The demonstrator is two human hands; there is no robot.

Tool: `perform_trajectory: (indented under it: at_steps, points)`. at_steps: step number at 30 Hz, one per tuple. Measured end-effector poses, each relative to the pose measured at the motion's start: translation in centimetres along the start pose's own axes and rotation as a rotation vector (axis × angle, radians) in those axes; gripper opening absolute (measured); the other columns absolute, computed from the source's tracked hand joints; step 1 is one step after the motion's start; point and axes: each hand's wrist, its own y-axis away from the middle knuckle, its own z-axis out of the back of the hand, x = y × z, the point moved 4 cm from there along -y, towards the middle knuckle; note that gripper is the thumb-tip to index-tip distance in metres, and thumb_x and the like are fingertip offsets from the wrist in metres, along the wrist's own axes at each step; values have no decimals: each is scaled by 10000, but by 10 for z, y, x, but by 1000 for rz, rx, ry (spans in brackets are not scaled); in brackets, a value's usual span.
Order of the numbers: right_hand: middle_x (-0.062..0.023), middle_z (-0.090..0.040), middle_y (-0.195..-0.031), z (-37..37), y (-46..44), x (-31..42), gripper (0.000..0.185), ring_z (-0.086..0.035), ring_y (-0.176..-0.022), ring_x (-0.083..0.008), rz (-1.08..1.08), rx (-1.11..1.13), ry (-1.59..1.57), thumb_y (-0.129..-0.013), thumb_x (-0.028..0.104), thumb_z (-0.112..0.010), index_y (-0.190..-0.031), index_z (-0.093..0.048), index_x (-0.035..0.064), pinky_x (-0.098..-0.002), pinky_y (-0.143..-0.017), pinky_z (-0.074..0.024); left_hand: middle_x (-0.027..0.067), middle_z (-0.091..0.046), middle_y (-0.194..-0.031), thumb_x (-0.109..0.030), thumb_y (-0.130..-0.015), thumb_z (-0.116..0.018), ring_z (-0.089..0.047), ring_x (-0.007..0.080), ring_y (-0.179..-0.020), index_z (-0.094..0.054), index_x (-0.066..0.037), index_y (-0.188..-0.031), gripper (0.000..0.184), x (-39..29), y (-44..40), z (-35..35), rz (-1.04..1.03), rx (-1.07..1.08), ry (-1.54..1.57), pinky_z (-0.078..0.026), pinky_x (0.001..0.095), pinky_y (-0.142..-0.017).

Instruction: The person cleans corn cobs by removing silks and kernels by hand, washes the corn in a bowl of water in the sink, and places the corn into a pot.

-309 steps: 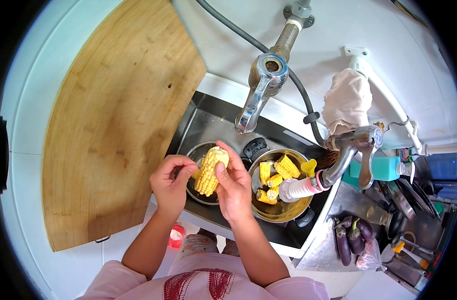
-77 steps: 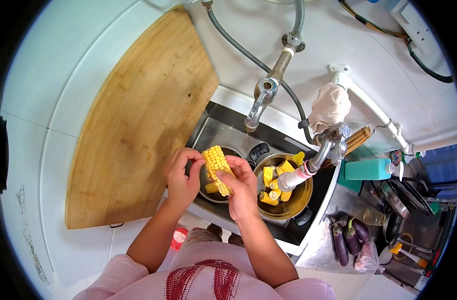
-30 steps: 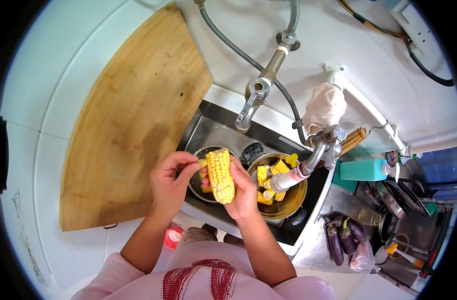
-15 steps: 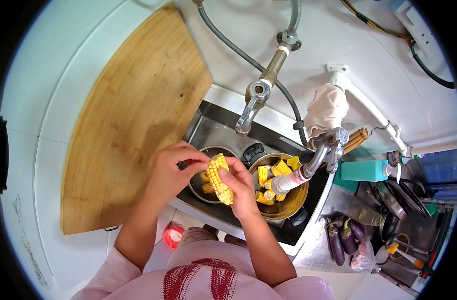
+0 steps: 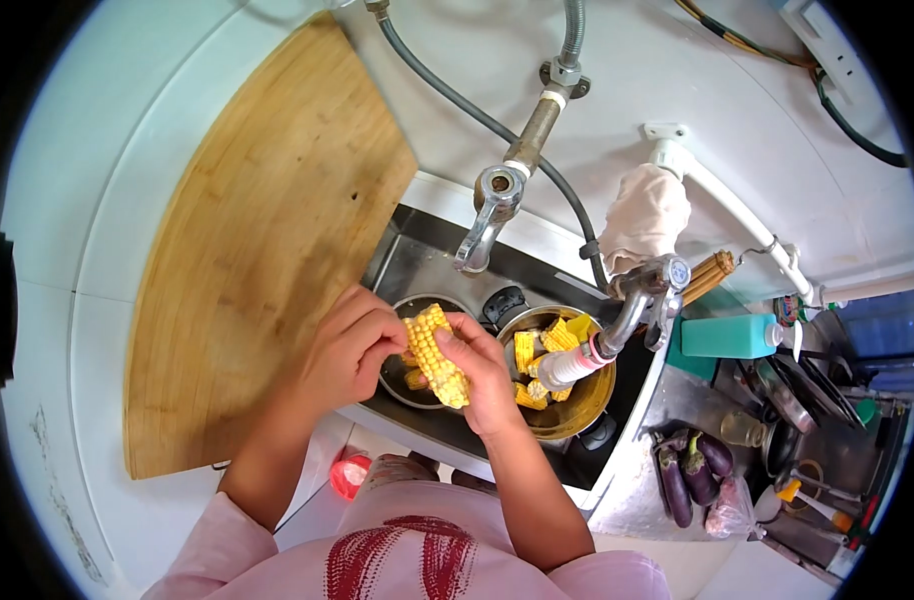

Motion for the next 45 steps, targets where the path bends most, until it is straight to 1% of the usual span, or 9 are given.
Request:
perform_trajectory:
  at_steps: [7, 15, 21, 23, 34, 37, 40, 43, 45]
  points:
    - [-134, -633, -963, 8, -3, -1, 348, -639, -728, -193, -14, -57, -40, -916, 274, -537, -1138, -508, 7, -286, -616, -535, 93, -578, -828, 89, -755, -585, -562, 209, -754, -553, -26, -798, 127, 2, 31, 11, 273, -378, 388, -452, 283, -673]
    - [-144, -611, -1044, 5, -7, -6, 334, -633, -824, -216, 65, -94, -87, -917, 287, -542, -1130, -478, 37, -324, -714, -523, 40, -627, -642, -3, -710, -720, -615, 80, -611, -557, 7, -740, 166, 13, 43, -23, 696, -271, 449, -511, 225, -621]
    - [-136, -588, -1105, 9, -10, -8, 317, -587, -1016, -225, 200, -120, -89, -924, 256, -544, -1141, -471, 38, -341, -834, -493, 51, -668, -781, 12, -769, -701, -601, 55, -689, -638, 24, -840, 96, 4, 35, -35, 813, -193, 576, -490, 193, -620]
    - [-58, -569, -1069, 7, -9, -7, 268, -550, -979, -127, 244, -110, -125, -939, 186, -542, -1154, -479, 40, -271, -875, -427, 54, -674, -776, 6, -770, -704, -607, 58, -690, -659, 27, -861, 104, 6, 38, -41, 811, -207, 571, -493, 195, -618]
    - [-58, -543, -1104, 6, -10, -13, 286, -529, -1008, -133, 306, -104, -122, -941, 175, -542, -1183, -448, 56, -274, -895, -412, 41, -661, -704, -6, -767, -692, -597, 53, -642, -665, 25, -843, 86, 8, 33, -45, 791, -166, 366, -486, 199, -609]
    - [-61, -542, -1107, 7, -11, -14, 289, -530, -1010, -135, 278, -88, -150, -942, 185, -542, -1183, -448, 55, -277, -896, -412, 25, -645, -711, 0, -745, -686, -573, 47, -635, -641, 12, -823, 91, 17, 36, -52, 829, -187, 657, -475, 207, -603]
    - [-74, -553, -1104, 8, -13, -15, 290, -541, -1014, -148, 263, -88, -177, -942, 198, -539, -1174, -455, 45, -285, -897, -419, 5, -620, -726, 8, -766, -663, -550, 42, -651, -614, 9, -816, 69, 13, 36, -49, 796, -142, 402, -459, 207, -601]
    - [-133, -571, -1144, 6, -10, -12, 352, -557, -1085, -246, 235, -47, -153, -932, 249, -538, -1199, -465, 32, -355, -964, -419, -17, -595, -738, 5, -807, -633, -522, 35, -656, -590, -1, -817, 45, 15, 38, -48, 803, -204, 482, -440, 197, -605]
    - [-140, -587, -1110, 1, -8, -8, 317, -586, -964, -212, 177, -68, -239, -947, 241, -521, -1178, -475, 29, -317, -884, -451, -28, -573, -759, -5, -837, -614, -503, 30, -669, -581, -6, -851, 36, 17, 37, -44, 795, -212, 584, -424, 186, -622]
